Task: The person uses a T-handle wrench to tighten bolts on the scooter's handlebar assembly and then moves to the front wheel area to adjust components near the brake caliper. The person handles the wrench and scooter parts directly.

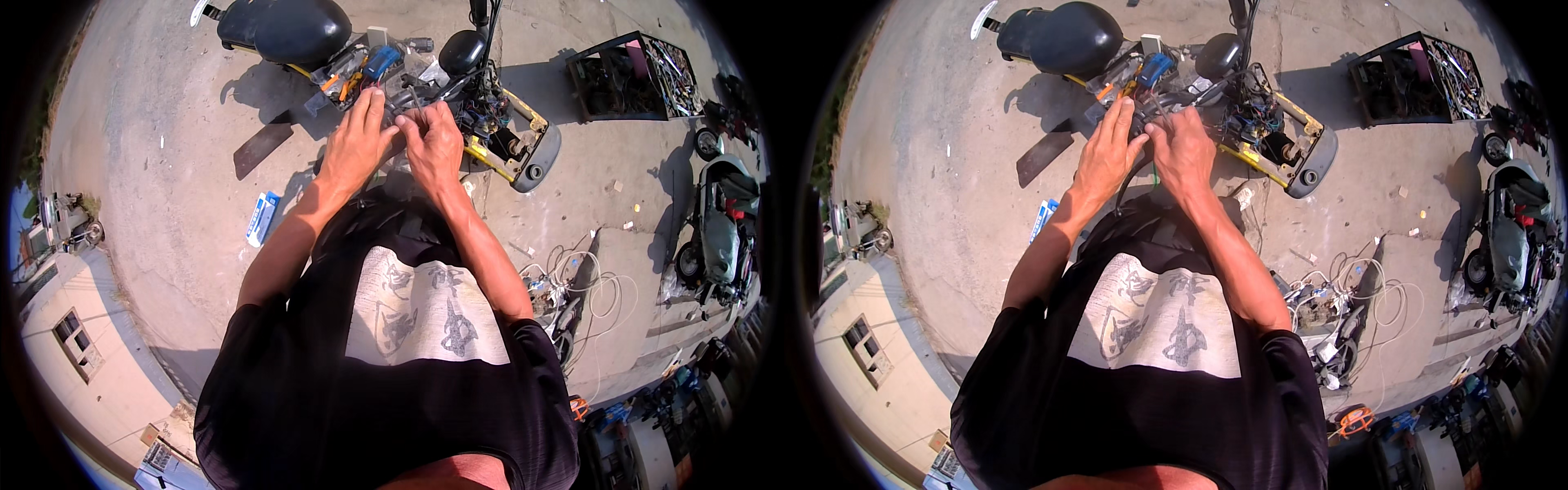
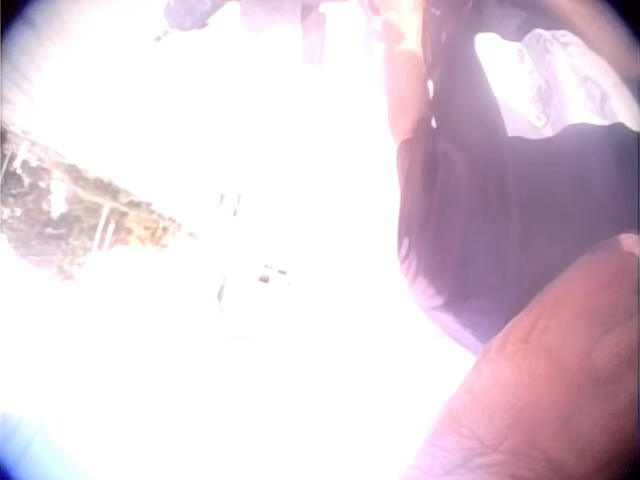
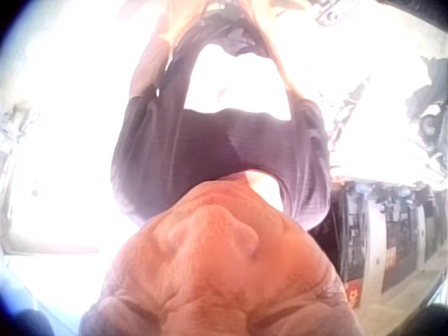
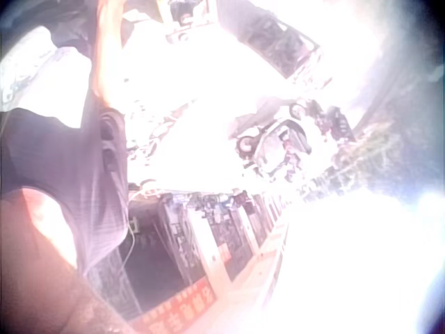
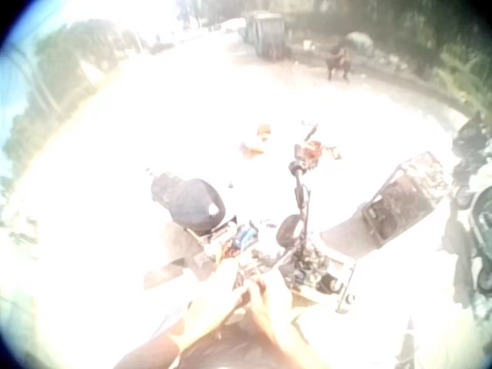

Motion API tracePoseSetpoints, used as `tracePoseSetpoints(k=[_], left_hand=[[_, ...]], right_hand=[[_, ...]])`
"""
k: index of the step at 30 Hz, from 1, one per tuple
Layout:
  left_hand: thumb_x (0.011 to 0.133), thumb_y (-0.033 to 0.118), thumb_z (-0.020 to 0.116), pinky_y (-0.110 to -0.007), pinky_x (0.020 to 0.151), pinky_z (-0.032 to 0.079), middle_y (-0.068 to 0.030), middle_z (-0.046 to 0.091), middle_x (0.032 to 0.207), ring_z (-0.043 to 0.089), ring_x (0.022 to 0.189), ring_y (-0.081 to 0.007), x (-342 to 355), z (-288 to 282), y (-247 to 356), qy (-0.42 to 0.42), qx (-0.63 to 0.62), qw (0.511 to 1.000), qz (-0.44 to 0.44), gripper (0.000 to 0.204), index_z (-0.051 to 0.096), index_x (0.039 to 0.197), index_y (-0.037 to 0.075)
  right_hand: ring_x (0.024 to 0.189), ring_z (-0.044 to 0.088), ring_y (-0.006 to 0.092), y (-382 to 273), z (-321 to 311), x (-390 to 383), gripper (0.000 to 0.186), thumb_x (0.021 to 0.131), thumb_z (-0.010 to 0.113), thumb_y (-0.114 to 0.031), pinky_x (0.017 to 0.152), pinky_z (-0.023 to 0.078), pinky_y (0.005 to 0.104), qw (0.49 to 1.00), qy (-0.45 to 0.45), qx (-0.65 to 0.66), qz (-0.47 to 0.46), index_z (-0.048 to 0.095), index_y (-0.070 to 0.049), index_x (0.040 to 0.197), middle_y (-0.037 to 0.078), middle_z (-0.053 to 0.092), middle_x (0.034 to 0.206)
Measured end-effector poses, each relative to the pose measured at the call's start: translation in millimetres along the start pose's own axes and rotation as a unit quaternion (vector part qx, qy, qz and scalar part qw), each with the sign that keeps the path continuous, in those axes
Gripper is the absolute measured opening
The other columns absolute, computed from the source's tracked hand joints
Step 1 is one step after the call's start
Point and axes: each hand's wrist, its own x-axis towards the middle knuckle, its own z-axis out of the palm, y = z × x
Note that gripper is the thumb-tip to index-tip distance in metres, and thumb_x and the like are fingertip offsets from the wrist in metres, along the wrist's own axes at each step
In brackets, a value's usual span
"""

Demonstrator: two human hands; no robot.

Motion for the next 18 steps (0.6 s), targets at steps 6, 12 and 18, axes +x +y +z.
tracePoseSetpoints(k=[6,12,18], left_hand=[[0.096,0.019,0.072,-0.048,0.101,0.054,-0.028,0.05,0.147,0.057,0.127,-0.0474,-0.2,3.1,0.6,-0.002,0.001,1.0,-0.009,0.067,0.041,0.151,-0.004],[0.094,0.024,0.074,-0.048,0.097,0.057,-0.0269,0.051,0.145,0.061,0.122,-0.0458,1.4,2.0,-0.1,0.014,0.019,1.0,0.01,0.068,0.043,0.148,-0.003],[0.097,0.019,0.072,-0.049,0.104,0.052,-0.0293,0.049,0.148,0.054,0.131,-0.048,0.6,-1.2,1.0,-0.015,-0.01,1.0,-0.017,0.064,0.042,0.149,-0.004]], right_hand=[[0.085,0.067,0.0352,-0.6,-1.1,1.8,0.019,0.092,0.074,-0.023,0.072,0.052,0.0461,1.0,-0.001,-0.007,0.013,0.072,-0.005,0.095,0.012,0.062,0.095],[0.081,0.066,0.0323,-1.4,2.2,2.3,0.02,0.091,0.075,-0.024,0.072,0.052,0.0433,1.0,0.015,-0.019,0.02,0.074,-0.004,0.095,0.012,0.061,0.092],[0.084,0.067,0.0345,-4.8,2.1,1.8,0.019,0.091,0.074,-0.023,0.073,0.052,0.0456,0.999,0.008,-0.011,0.033,0.074,-0.005,0.096,0.012,0.062,0.095]])
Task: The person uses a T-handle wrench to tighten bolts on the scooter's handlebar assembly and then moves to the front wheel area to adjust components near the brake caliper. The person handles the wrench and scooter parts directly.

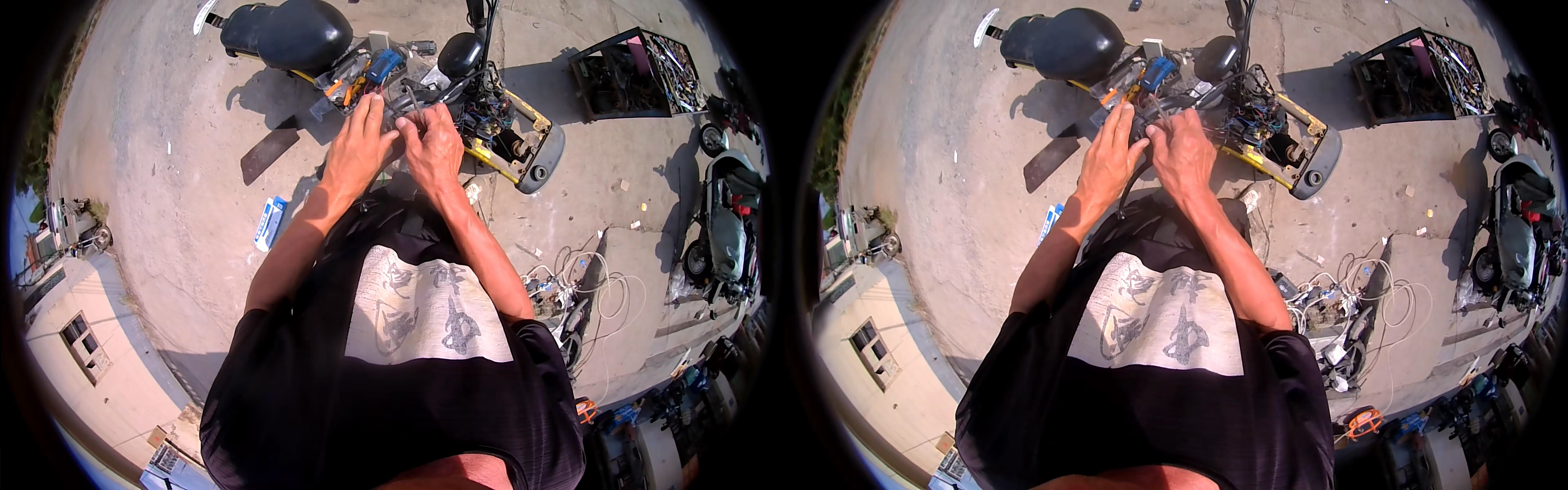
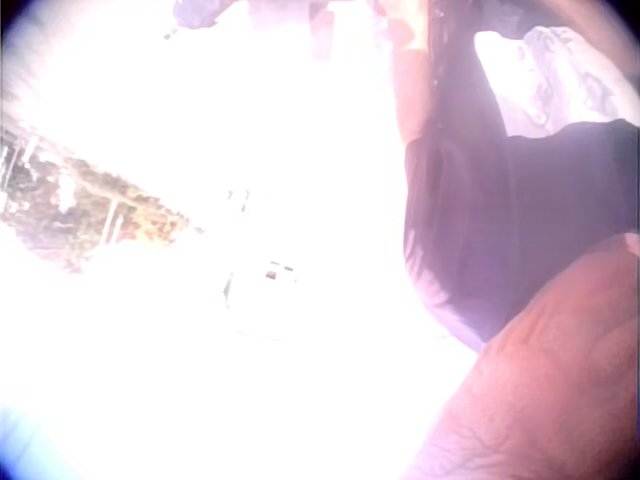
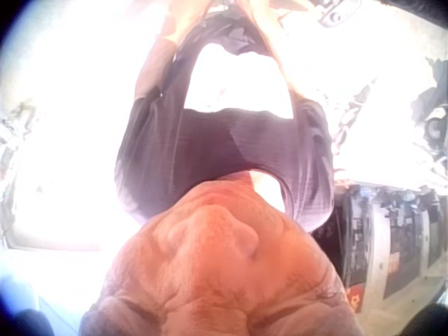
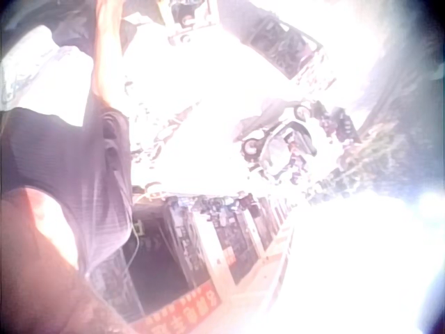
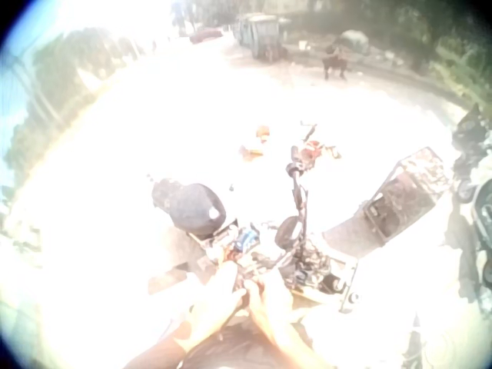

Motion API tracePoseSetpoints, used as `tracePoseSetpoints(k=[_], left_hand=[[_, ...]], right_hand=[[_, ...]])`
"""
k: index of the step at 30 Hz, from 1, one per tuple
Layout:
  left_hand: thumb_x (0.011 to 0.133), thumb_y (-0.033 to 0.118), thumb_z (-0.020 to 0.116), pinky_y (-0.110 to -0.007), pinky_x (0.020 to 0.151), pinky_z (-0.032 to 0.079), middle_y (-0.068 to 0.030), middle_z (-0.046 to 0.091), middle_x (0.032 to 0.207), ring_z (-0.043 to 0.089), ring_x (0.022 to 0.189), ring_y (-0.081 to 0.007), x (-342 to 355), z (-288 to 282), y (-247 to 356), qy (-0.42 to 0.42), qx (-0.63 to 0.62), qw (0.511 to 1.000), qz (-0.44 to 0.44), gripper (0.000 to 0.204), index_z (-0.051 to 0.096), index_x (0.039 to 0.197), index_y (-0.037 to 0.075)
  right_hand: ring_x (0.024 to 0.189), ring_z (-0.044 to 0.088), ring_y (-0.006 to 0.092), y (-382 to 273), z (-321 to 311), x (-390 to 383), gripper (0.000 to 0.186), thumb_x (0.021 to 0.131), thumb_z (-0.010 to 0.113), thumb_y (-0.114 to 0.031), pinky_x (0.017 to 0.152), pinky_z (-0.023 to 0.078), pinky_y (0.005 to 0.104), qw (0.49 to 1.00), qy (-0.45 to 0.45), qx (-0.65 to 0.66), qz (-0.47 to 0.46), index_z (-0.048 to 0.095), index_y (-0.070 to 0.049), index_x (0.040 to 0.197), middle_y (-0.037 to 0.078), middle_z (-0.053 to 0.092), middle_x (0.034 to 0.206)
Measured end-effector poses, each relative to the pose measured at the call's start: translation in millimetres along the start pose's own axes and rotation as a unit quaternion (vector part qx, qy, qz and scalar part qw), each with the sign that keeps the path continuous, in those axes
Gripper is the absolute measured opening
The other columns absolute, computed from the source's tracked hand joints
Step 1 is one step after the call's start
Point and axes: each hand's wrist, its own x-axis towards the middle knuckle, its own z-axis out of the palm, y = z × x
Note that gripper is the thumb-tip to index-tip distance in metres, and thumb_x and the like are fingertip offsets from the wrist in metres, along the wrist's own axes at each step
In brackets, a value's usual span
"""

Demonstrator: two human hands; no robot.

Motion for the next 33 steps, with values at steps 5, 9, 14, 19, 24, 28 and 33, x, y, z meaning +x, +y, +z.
tracePoseSetpoints(k=[5,9,14,19,24,28,33], left_hand=[[0.096,0.017,0.072,-0.048,0.105,0.051,-0.0293,0.049,0.148,0.054,0.132,-0.0471,2,2,-1,0.003,0.003,1.0,0.013,0.065,0.042,0.149,-0.005],[0.096,0.017,0.073,-0.048,0.105,0.051,-0.0292,0.05,0.148,0.054,0.132,-0.047,1,0,-2,0.007,-0.006,1.0,0.012,0.066,0.042,0.149,-0.005],[0.095,0.017,0.074,-0.048,0.106,0.051,-0.0294,0.05,0.147,0.054,0.132,-0.0469,1,3,-2,0.01,0.004,1.0,0.019,0.066,0.042,0.148,-0.006],[0.094,0.019,0.075,-0.047,0.103,0.052,-0.029,0.051,0.146,0.057,0.129,-0.0462,1,3,-1,0.022,0.012,0.999,0.025,0.066,0.043,0.147,-0.005],[0.092,0.023,0.077,-0.046,0.097,0.056,-0.0268,0.053,0.144,0.062,0.121,-0.0438,2,6,-4,0.038,0.048,0.997,0.045,0.067,0.046,0.145,-0.004],[0.091,0.023,0.077,-0.045,0.096,0.057,-0.0264,0.053,0.143,0.063,0.118,-0.043,3,4,1,0.038,0.069,0.996,0.041,0.066,0.047,0.144,-0.004],[0.091,0.021,0.077,-0.045,0.096,0.056,-0.0264,0.054,0.142,0.063,0.117,-0.043,3,4,1,0.04,0.077,0.995,0.045,0.067,0.047,0.145,-0.005]], right_hand=[[0.082,0.068,0.0357,1,1,2,0.019,0.09,0.076,-0.023,0.072,0.053,0.0469,1.0,0.004,-0.011,-0.021,0.074,-0.006,0.096,0.011,0.062,0.097],[0.082,0.068,0.0355,5,-5,7,0.024,0.087,0.08,-0.025,0.073,0.054,0.0463,0.999,-0.036,0.016,-0.021,0.074,-0.005,0.1,0.011,0.063,0.098],[0.089,0.066,0.0367,4,-25,5,0.036,0.087,0.081,-0.021,0.078,0.054,0.0428,0.998,-0.033,0.059,-0.001,0.069,0.002,0.112,0.019,0.063,0.102],[0.079,0.065,0.0157,23,-65,-15,0.032,0.104,0.057,-0.011,0.07,0.055,0.0305,0.816,-0.119,0.512,0.239,0.06,-0.002,0.134,0.006,0.062,0.095],[0.078,0.068,0.022,10,-101,-45,0.044,0.109,0.052,-0.017,0.078,0.056,0.0339,0.92,-0.23,0.218,0.229,0.048,-0.005,0.151,0.01,0.066,0.093],[0.083,0.06,0.016,40,-81,-75,0.049,0.104,0.062,-0.017,0.08,0.052,0.0321,0.973,-0.153,0.122,0.119,0.05,-0.009,0.151,0.006,0.063,0.096],[0.091,0.066,0.0341,24,-91,-67,0.044,0.094,0.067,-0.004,0.086,0.053,0.0419,0.986,-0.143,0.088,0.012,0.059,-0.007,0.137,0.013,0.064,0.103]])
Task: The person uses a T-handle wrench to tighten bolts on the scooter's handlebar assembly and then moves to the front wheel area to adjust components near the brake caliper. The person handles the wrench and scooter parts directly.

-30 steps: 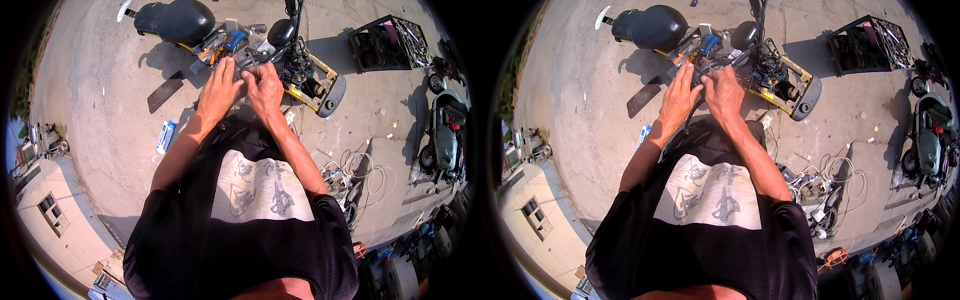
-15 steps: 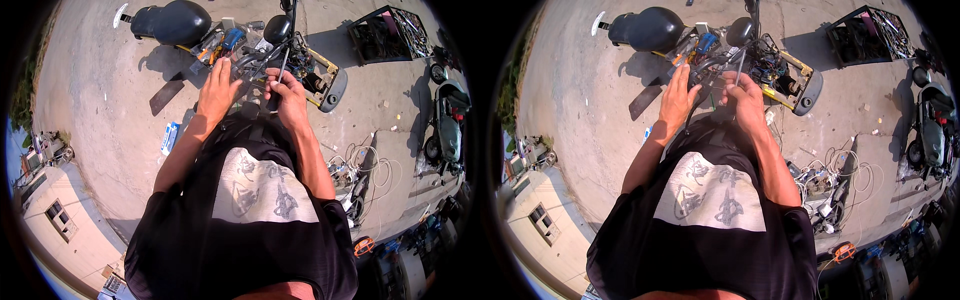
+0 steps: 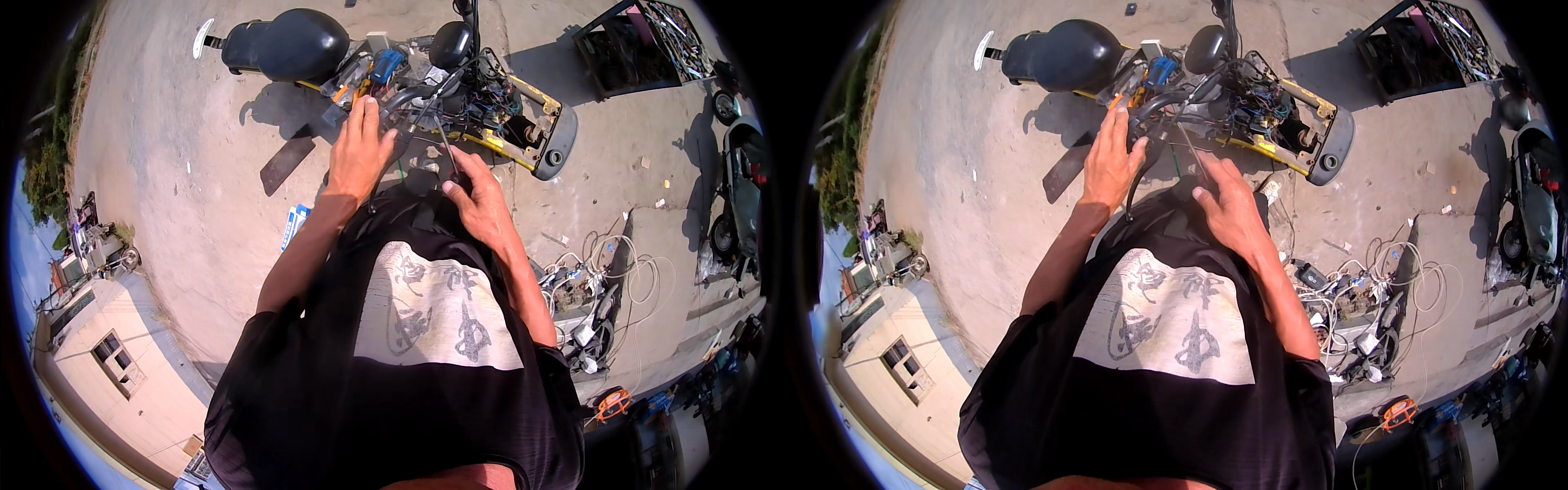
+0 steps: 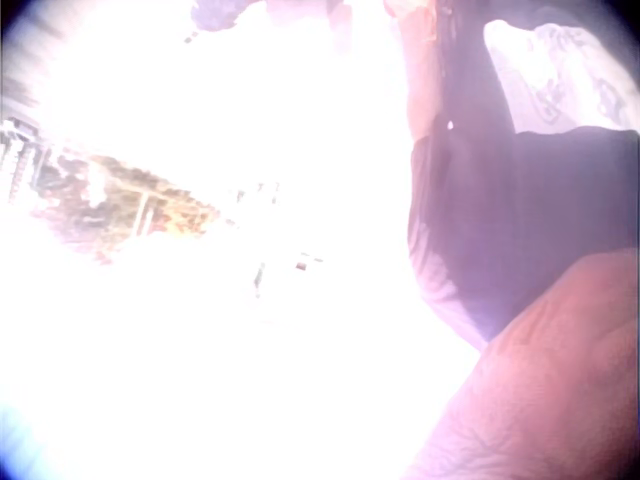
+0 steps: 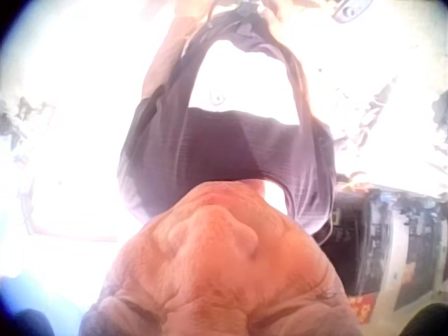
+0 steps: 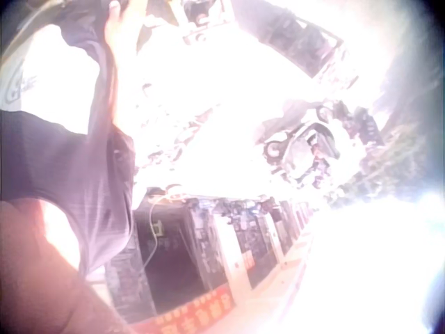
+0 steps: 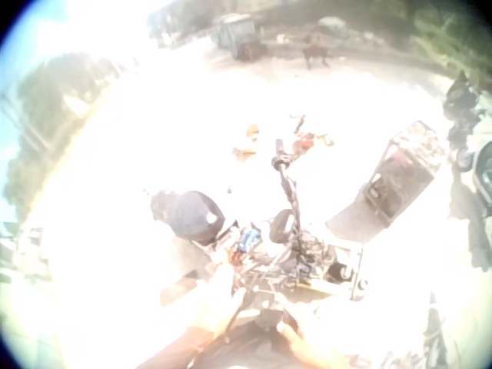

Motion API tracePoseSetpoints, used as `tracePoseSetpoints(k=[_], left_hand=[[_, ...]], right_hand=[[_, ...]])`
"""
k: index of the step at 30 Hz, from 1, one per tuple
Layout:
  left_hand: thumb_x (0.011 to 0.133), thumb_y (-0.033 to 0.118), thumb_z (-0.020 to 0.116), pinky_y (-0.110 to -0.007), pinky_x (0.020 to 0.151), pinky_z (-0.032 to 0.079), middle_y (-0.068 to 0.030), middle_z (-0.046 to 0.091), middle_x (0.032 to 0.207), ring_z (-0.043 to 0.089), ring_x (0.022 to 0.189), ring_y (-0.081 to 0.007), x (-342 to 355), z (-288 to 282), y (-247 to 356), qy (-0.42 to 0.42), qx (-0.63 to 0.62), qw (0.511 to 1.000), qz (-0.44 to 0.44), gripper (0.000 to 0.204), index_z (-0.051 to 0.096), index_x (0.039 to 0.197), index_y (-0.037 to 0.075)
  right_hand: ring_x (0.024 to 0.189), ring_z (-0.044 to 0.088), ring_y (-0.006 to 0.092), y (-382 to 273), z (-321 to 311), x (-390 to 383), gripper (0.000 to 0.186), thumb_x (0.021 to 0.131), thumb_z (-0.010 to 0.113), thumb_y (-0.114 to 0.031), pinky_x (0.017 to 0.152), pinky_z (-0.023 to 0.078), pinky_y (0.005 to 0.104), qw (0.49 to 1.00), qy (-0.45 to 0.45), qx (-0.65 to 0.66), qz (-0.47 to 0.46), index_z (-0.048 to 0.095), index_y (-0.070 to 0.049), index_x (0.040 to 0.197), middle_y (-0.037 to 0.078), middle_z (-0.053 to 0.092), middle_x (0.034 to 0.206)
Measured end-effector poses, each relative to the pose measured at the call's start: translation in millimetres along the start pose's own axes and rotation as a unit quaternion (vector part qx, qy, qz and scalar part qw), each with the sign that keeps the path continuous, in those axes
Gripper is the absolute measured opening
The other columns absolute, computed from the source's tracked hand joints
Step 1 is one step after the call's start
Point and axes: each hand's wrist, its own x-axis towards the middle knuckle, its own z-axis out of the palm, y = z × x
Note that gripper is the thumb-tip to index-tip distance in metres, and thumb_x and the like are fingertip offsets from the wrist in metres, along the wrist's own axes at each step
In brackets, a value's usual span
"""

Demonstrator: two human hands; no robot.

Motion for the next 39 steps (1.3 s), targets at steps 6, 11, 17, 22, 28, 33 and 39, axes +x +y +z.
tracePoseSetpoints(k=[6,11,17,22,28,33,39], left_hand=[[0.091,0.019,0.076,-0.044,0.096,0.056,-0.0274,0.052,0.143,0.063,0.117,-0.0428,0,2,0,0.003,0.007,1.0,0.015,0.068,0.045,0.146,-0.005],[0.097,0.02,0.071,-0.048,0.107,0.049,-0.031,0.049,0.147,0.054,0.133,-0.047,-1,2,2,-0.031,-0.017,0.999,-0.03,0.063,0.045,0.148,-0.005],[0.097,0.02,0.07,-0.048,0.108,0.049,-0.0309,0.049,0.148,0.053,0.134,-0.0466,-1,1,5,-0.035,-0.022,0.998,-0.038,0.062,0.045,0.148,-0.005],[0.097,0.02,0.07,-0.048,0.109,0.049,-0.0308,0.049,0.148,0.053,0.134,-0.0463,-1,2,4,-0.03,-0.018,0.999,-0.036,0.062,0.046,0.148,-0.005],[0.097,0.02,0.07,-0.048,0.108,0.048,-0.0309,0.05,0.147,0.053,0.134,-0.0463,-2,3,4,-0.028,-0.024,0.999,-0.039,0.062,0.046,0.148,-0.005],[0.094,0.021,0.072,-0.047,0.104,0.051,-0.0292,0.05,0.146,0.057,0.125,-0.0451,1,4,2,-0.02,-0.008,1.0,-0.016,0.066,0.044,0.148,-0.006],[0.094,0.02,0.072,-0.046,0.104,0.05,-0.0282,0.05,0.146,0.057,0.125,-0.0447,1,3,3,-0.015,-0.016,0.999,-0.027,0.067,0.044,0.149,-0.005]], right_hand=[[0.094,0.068,0.0403,7,13,1,0.038,0.09,0.07,0.001,0.079,0.056,0.0449,0.993,0.075,-0.066,-0.07,0.064,-0.005,0.127,0.016,0.062,0.114],[0.095,0.069,0.0379,8,20,4,0.035,0.089,0.072,0.0,0.077,0.057,0.0449,0.988,0.113,-0.064,-0.086,0.066,-0.004,0.123,0.015,0.063,0.115],[0.093,0.07,0.0368,9,23,5,0.033,0.09,0.072,0.0,0.076,0.057,0.0451,0.988,0.108,-0.05,-0.093,0.067,-0.004,0.122,0.015,0.062,0.114],[0.092,0.07,0.0389,6,23,10,0.035,0.089,0.073,0.001,0.078,0.057,0.0459,0.99,0.099,-0.042,-0.094,0.067,-0.004,0.123,0.016,0.062,0.115],[0.076,0.062,0.0154,21,23,17,0.024,0.1,0.066,-0.011,0.062,0.05,0.0311,0.954,-0.035,0.256,0.153,0.067,-0.002,0.121,0.007,0.064,0.097],[0.075,0.055,0.0117,23,19,22,0.037,0.097,0.069,-0.013,0.069,0.047,0.0273,0.909,-0.004,0.366,0.202,0.058,0.002,0.129,0.007,0.064,0.103],[0.082,0.062,0.014,29,27,10,0.032,0.095,0.068,-0.003,0.074,0.052,0.0307,0.966,0.054,0.231,0.105,0.064,0.001,0.126,0.008,0.069,0.105]])
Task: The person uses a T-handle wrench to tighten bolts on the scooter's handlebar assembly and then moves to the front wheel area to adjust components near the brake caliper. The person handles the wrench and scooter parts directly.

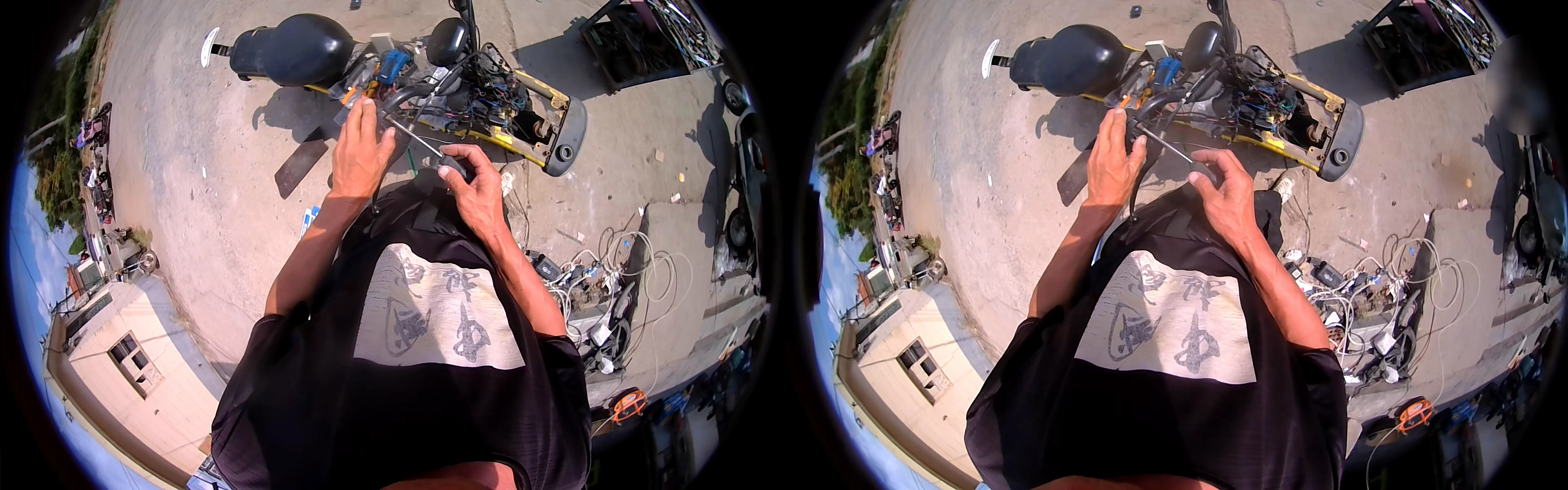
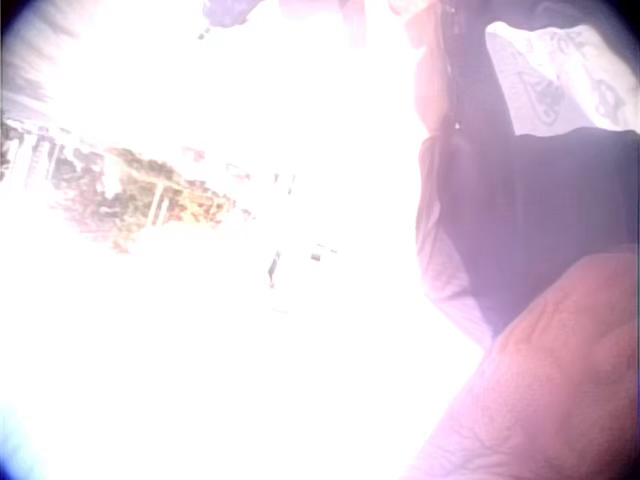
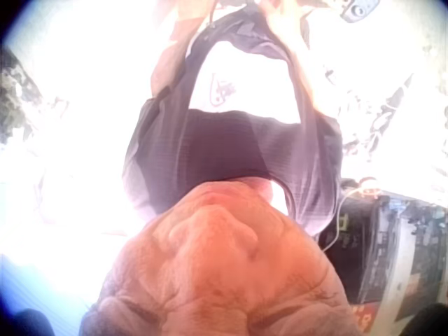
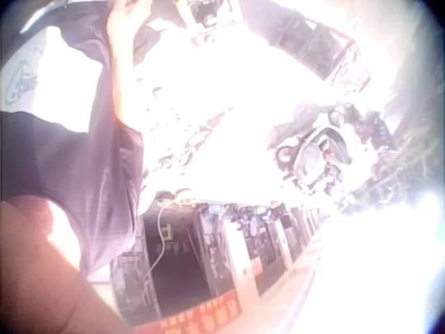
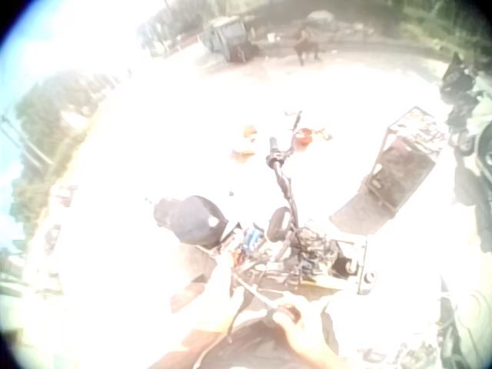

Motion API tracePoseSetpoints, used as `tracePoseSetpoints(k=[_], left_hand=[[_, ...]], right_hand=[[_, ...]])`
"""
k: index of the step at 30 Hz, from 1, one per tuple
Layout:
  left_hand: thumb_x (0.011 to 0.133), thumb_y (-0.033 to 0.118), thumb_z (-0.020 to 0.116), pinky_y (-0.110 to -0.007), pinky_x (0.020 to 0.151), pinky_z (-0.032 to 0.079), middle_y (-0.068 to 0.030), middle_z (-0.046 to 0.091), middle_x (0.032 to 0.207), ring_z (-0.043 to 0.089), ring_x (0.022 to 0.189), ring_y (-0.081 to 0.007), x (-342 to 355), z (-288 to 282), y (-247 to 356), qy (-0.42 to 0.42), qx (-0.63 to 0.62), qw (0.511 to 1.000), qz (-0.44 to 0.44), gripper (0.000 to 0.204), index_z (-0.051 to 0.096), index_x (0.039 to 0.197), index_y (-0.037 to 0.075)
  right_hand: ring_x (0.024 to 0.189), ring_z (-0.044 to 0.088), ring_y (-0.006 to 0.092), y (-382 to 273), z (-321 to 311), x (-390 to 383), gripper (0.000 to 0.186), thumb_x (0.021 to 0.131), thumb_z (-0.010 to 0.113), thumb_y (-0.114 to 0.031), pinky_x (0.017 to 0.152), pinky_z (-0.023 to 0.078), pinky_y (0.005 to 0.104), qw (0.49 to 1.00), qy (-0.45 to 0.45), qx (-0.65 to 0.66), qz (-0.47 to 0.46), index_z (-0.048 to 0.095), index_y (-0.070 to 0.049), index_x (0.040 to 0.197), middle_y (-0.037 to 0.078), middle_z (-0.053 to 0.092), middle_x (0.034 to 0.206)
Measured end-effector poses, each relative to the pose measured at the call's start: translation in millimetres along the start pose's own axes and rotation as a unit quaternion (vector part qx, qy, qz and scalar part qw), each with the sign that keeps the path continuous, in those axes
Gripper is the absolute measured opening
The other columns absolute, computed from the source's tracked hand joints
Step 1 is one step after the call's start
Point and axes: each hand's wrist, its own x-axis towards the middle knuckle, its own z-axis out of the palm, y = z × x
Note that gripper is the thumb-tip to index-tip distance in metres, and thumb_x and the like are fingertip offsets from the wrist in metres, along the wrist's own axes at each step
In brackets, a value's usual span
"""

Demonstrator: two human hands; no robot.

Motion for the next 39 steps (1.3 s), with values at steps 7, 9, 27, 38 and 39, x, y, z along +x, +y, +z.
tracePoseSetpoints(k=[7,9,27,38,39], left_hand=[[0.094,0.02,0.071,-0.047,0.105,0.05,-0.0292,0.051,0.146,0.056,0.128,-0.045,0,-1,1,-0.01,-0.015,1.0,-0.011,0.064,0.046,0.147,-0.005],[0.096,0.019,0.07,-0.048,0.109,0.048,-0.0322,0.051,0.145,0.053,0.134,-0.047,2,-4,2,-0.017,-0.035,0.999,-0.027,0.059,0.048,0.146,-0.005],[0.107,0.022,0.06,-0.028,0.096,0.052,-0.0085,0.068,0.108,0.065,0.105,-0.0116,32,-17,-49,-0.192,-0.473,0.814,-0.277,0.033,0.055,0.135,0.003],[0.095,0.017,0.072,-0.034,0.099,0.055,-0.0084,0.068,0.12,0.067,0.109,-0.0165,77,-19,-72,-0.408,-0.639,0.548,-0.353,0.046,0.056,0.136,0.002],[0.095,0.016,0.072,-0.035,0.098,0.056,-0.0081,0.068,0.119,0.067,0.109,-0.0162,76,-18,-72,-0.401,-0.643,0.548,-0.355,0.044,0.057,0.134,0.002]], right_hand=[[0.067,0.049,0.008,-4,6,0,0.027,0.106,0.057,-0.02,0.058,0.037,0.0242,0.931,-0.048,0.296,0.21,0.062,-0.001,0.125,0.003,0.063,0.095],[0.068,0.048,0.0079,-10,13,-1,0.027,0.105,0.059,-0.018,0.058,0.036,0.0236,0.931,-0.034,0.291,0.217,0.058,-0.002,0.126,0.002,0.059,0.094],[0.083,0.06,0.012,-2,9,-2,0.024,0.1,0.066,-0.015,0.075,0.05,0.0288,0.991,0.012,0.085,0.105,0.063,-0.002,0.12,0.004,0.064,0.093],[0.104,0.069,0.0295,-6,5,-8,0.027,0.097,0.068,-0.01,0.091,0.052,0.0376,0.981,0.025,-0.15,-0.12,0.064,0.002,0.121,0.016,0.068,0.111],[0.102,0.07,0.0303,-7,4,-9,0.026,0.098,0.067,-0.01,0.089,0.053,0.0379,0.968,0.037,-0.191,-0.158,0.064,0.002,0.12,0.016,0.069,0.109]])
